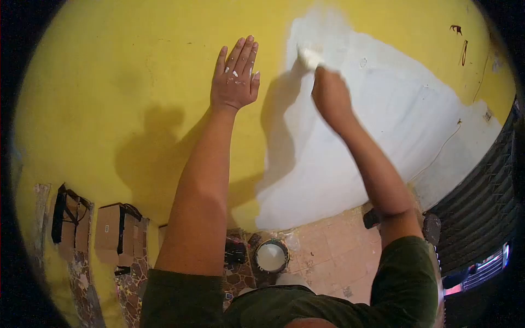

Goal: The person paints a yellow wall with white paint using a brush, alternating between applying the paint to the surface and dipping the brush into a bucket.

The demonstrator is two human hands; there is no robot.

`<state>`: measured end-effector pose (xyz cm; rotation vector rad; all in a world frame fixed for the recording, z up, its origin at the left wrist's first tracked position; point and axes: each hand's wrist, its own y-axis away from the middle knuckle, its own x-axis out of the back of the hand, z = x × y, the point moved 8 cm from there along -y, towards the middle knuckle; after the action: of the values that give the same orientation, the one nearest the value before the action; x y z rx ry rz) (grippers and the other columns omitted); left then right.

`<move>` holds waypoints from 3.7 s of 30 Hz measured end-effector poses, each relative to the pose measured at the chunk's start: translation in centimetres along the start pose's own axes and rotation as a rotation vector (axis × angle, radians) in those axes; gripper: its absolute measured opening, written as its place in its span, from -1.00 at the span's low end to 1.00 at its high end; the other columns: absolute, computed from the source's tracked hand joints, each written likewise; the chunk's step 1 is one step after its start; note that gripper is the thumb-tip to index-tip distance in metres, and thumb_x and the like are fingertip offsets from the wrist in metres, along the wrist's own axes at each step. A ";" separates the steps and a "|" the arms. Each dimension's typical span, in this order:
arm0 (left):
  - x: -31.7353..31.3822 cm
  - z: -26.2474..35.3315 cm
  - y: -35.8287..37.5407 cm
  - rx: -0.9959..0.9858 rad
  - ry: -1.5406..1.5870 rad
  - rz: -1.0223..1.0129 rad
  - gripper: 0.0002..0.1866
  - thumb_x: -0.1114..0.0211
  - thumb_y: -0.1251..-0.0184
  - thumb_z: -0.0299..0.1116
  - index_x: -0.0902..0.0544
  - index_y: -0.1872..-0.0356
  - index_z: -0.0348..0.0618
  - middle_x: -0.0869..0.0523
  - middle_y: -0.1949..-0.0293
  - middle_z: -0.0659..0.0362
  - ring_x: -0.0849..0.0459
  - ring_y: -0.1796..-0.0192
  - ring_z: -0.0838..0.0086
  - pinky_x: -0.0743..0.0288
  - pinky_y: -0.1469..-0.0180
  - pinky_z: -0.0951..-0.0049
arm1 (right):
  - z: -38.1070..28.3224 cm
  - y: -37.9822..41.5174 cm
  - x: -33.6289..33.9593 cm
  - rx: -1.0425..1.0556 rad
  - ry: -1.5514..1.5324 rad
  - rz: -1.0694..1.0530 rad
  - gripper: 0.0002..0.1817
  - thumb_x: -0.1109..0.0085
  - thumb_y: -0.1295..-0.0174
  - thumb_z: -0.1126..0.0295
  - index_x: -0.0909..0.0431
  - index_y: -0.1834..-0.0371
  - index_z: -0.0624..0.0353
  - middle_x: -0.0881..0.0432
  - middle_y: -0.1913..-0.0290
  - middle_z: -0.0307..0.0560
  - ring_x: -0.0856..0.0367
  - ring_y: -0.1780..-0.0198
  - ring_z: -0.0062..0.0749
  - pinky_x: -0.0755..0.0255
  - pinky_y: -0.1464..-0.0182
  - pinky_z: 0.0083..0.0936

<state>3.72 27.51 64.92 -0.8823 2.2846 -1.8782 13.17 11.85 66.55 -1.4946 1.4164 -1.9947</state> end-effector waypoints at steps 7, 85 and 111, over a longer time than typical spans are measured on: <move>-0.1 -0.1 0.1 0.003 0.018 0.050 -0.36 0.08 -0.23 -0.20 -0.16 -0.38 -0.06 -0.14 -0.42 0.26 -0.06 -0.45 0.46 0.15 -0.45 0.15 | 0.8 10.4 -8.1 -0.091 -0.075 -0.491 -0.94 0.01 -0.03 0.58 -0.44 0.43 0.31 -0.56 0.41 0.25 -0.57 0.30 0.13 -0.46 0.26 -0.06; 8.0 14.6 22.8 0.759 1.084 -0.526 -0.50 -0.16 -0.11 -0.47 -0.37 -0.15 -0.26 -0.46 -0.14 -0.11 -0.40 -0.23 0.05 -0.24 -0.27 0.23 | 1.5 -0.8 3.4 -0.246 -0.033 0.098 -0.81 0.00 -0.09 0.43 -0.64 0.34 0.15 -0.65 0.34 0.08 -0.63 0.29 0.00 -0.48 0.23 -0.17; 6.4 17.0 22.6 0.799 1.234 -0.655 -0.51 -0.16 -0.21 -0.42 -0.36 -0.20 -0.16 -0.39 -0.22 -0.04 -0.32 -0.31 0.14 -0.24 -0.29 0.17 | 6.5 8.7 -16.4 -1.209 -1.599 -1.148 -0.81 0.29 -0.23 0.42 -0.23 0.55 0.11 -0.18 0.73 -0.38 0.02 0.83 -0.77 0.18 0.90 -0.82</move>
<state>-3.80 11.73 41.74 -0.3203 1.0536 -3.9608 22.94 15.59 49.91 -3.3627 0.7429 0.7956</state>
